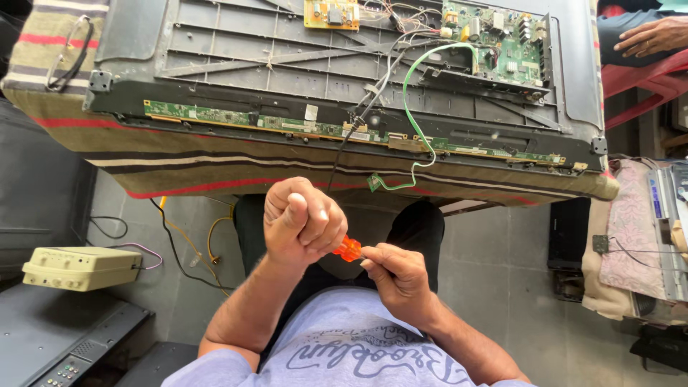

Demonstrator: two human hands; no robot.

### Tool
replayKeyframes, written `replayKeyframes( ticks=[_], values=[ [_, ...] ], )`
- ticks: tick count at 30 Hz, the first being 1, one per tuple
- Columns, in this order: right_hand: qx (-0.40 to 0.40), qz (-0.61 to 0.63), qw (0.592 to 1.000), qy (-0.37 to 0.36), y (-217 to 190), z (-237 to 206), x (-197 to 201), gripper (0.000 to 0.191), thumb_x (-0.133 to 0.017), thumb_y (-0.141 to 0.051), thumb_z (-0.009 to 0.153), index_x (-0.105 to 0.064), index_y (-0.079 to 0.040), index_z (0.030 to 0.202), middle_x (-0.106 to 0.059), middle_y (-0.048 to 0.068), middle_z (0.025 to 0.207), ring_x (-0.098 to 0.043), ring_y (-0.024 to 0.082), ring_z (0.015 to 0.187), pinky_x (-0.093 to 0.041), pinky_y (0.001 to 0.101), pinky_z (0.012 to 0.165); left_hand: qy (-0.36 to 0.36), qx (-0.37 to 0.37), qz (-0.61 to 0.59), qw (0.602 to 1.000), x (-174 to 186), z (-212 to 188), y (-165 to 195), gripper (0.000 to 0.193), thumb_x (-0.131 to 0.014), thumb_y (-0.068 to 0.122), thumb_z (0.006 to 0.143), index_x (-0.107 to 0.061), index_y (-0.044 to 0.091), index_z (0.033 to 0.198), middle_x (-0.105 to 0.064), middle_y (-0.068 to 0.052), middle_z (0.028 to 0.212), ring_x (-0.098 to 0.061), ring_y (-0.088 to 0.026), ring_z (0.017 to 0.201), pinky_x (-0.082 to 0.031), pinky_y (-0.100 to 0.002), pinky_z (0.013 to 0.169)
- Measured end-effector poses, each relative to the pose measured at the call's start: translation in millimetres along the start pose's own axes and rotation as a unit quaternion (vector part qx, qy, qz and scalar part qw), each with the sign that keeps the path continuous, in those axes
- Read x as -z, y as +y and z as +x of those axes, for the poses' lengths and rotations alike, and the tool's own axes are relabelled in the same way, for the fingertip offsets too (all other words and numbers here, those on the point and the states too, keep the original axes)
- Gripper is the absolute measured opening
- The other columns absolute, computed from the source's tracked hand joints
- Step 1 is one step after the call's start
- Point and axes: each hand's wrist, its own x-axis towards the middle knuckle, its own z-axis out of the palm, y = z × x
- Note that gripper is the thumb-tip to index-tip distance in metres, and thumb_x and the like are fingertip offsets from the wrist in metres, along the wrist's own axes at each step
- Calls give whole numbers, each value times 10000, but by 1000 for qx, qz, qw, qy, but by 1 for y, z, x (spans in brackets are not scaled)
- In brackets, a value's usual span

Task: The person works on the back of a television placed face-down across their lap and a chair, unplugging and rerouting flat ribbon cables between the main board and other boards. They then use a screwdriver on a small connector board, reposition the TV, and finally lift and flip the television panel over.

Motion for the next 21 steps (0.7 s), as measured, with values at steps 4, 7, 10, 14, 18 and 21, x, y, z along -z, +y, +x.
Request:
replayKeyframes(
  ticks=[4,7,10,14,18,21],
  values=[
    [-9,-5,1000,8,0,4,-4,131,-677,45,945,-711,35,1071,-581,67,704,-533,138,568,-432,277,517,33,-16,27,999,4,-5,0,334,-535,306,1133,-644,20,1000,-361,39,567,-302,-55,445,-295,-249,403],
    [-12,10,1000,13,-1,9,-10,123,-669,29,959,-706,36,1076,-597,63,707,-554,131,576,-459,262,528,41,-11,35,999,4,-8,1,333,-547,316,1134,-621,22,997,-369,42,584,-315,-52,458,-297,-244,419],
    [-52,-5,999,-5,-5,19,-15,123,-662,-2,966,-722,25,1070,-598,67,685,-574,132,567,-473,254,530,127,-16,38,991,-1,-7,-5,279,-592,324,1080,-553,66,982,-390,-6,643,-353,-100,486,-330,-279,420],
    [-5,-38,998,-41,-3,35,-19,150,-661,-58,991,-675,31,1110,-645,102,813,-613,147,661,-501,265,591,245,-56,115,961,-2,-6,0,295,-616,315,1062,-456,110,922,-386,3,633,-373,-133,459,-353,-307,402],
    [-40,-45,991,-117,2,31,-16,169,-581,-73,1034,-686,2,1143,-557,91,686,-551,156,564,-450,295,527,230,-91,76,966,9,-8,32,437,-525,469,1084,-428,105,863,-381,-19,606,-374,-144,449,-348,-302,401],
    [-116,-25,979,-167,8,20,-17,151,-556,-82,1035,-690,-22,1068,-451,73,525,-465,157,427,-383,310,447,169,-80,67,980,9,-11,43,517,-453,571,1088,-419,110,858,-364,-17,580,-352,-133,431,-321,-294,388]
  ],
)
